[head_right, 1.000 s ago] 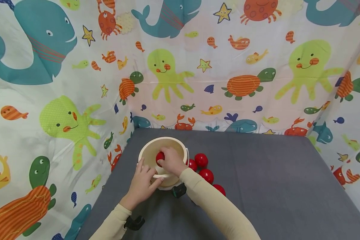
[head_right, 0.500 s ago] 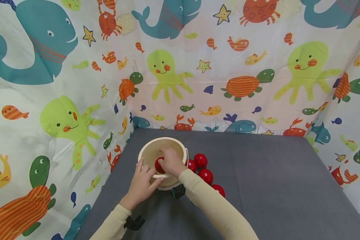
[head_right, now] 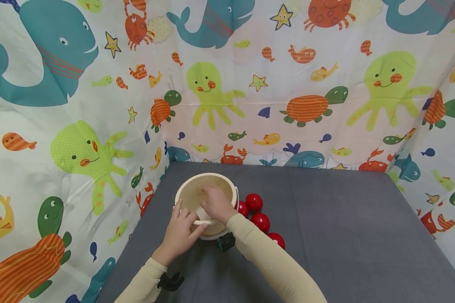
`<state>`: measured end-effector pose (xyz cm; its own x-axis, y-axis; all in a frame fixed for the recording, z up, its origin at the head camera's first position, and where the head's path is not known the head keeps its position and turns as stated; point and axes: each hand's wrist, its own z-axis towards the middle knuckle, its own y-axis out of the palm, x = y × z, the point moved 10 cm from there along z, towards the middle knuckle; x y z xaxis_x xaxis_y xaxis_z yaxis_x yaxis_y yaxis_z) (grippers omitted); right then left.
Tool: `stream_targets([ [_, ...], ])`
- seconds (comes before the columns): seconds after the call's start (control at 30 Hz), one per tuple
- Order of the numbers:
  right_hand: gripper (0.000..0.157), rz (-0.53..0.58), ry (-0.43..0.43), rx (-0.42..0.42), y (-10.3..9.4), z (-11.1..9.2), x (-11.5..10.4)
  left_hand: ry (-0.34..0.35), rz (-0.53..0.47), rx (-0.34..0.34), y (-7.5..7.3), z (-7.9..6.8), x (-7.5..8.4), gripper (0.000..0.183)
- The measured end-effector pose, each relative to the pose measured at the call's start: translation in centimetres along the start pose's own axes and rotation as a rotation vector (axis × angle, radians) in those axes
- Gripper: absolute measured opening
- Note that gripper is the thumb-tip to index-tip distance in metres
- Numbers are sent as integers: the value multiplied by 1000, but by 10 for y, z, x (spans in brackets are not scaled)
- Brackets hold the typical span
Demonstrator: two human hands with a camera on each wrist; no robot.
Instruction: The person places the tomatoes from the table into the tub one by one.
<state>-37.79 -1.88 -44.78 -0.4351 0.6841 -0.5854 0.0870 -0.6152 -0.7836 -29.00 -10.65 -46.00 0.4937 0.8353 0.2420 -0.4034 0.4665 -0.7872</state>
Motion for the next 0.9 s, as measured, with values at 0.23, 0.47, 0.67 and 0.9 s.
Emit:
stream_targets([
  [0.23,45,106,26,56,-11,-4,7,-7,5,-25,4,1,1,35],
  [0.47,49,290,122,104,-46,-20,34,-40,-5,-48,5,0,-2,34],
  [0.67,52,235,210,145,-97,-50,85,-49,-31,-47,4,1,-3,33],
  [0.9,55,188,375,144,-127,-104,170,-58,-32,-59,6,0,-5,33],
])
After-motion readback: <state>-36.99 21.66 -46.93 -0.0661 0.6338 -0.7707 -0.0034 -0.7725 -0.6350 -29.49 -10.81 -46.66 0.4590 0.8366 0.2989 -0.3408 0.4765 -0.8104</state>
